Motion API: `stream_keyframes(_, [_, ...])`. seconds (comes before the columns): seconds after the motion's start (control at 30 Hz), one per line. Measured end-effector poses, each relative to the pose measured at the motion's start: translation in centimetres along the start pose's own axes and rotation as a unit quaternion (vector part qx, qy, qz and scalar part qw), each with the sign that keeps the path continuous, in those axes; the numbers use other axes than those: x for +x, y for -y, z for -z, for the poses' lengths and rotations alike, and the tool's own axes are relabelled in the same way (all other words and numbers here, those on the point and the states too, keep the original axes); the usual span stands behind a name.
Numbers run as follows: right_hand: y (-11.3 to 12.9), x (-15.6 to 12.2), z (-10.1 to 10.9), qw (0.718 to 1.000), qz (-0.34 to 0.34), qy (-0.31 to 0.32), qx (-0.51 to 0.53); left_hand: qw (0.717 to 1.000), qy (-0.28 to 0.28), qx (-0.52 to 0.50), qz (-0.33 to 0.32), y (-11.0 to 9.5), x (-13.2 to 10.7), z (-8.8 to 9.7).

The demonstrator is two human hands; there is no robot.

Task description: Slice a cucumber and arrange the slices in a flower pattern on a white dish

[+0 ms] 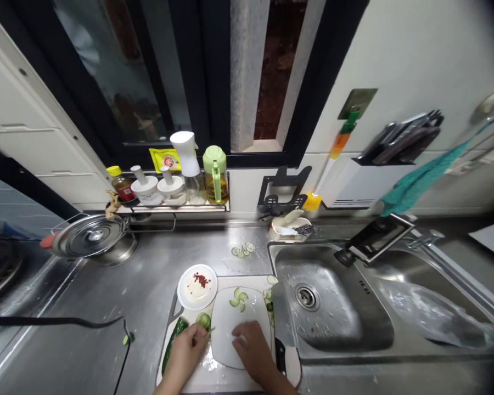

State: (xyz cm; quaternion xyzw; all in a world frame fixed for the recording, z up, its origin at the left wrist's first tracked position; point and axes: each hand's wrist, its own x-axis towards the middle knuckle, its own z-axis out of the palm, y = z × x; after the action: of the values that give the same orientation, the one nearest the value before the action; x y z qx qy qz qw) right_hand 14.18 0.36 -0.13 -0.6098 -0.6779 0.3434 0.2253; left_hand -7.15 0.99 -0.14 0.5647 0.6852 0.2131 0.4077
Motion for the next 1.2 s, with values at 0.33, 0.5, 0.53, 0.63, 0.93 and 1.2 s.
stream_keyframes(0.33, [1.7,2.3,1.6,0.986,-0.066,0.03,0.151,0.957,0.119,-0.256,0.059,-4.8,0.8,-1.6])
stream_keyframes(0.5, [1.5,2.1,3.4,0.985,-0.063,0.028,0.16,0.844,0.168,-0.42,0.289,-5.6,0.3,-3.2])
stream_keyframes(0.53, [1.4,2.0,3.6,0.985,-0.063,0.027,0.161,0.812,0.176,-0.45,0.329,-5.7,0.2,-3.6])
stream_keyframes(0.63, [1.0,1.6,4.2,0.985,-0.059,0.025,0.163,0.722,0.212,-0.525,0.397,-6.0,0.3,-4.4])
stream_keyframes(0.93, [0.6,0.7,6.0,0.985,-0.068,0.052,0.153,0.678,0.23,-0.553,0.426,-7.1,1.5,-5.0])
stream_keyframes(1.2, [-0.5,1.1,6.2,0.981,-0.118,0.098,0.117,0.804,0.173,-0.486,0.295,-6.8,1.6,-6.1])
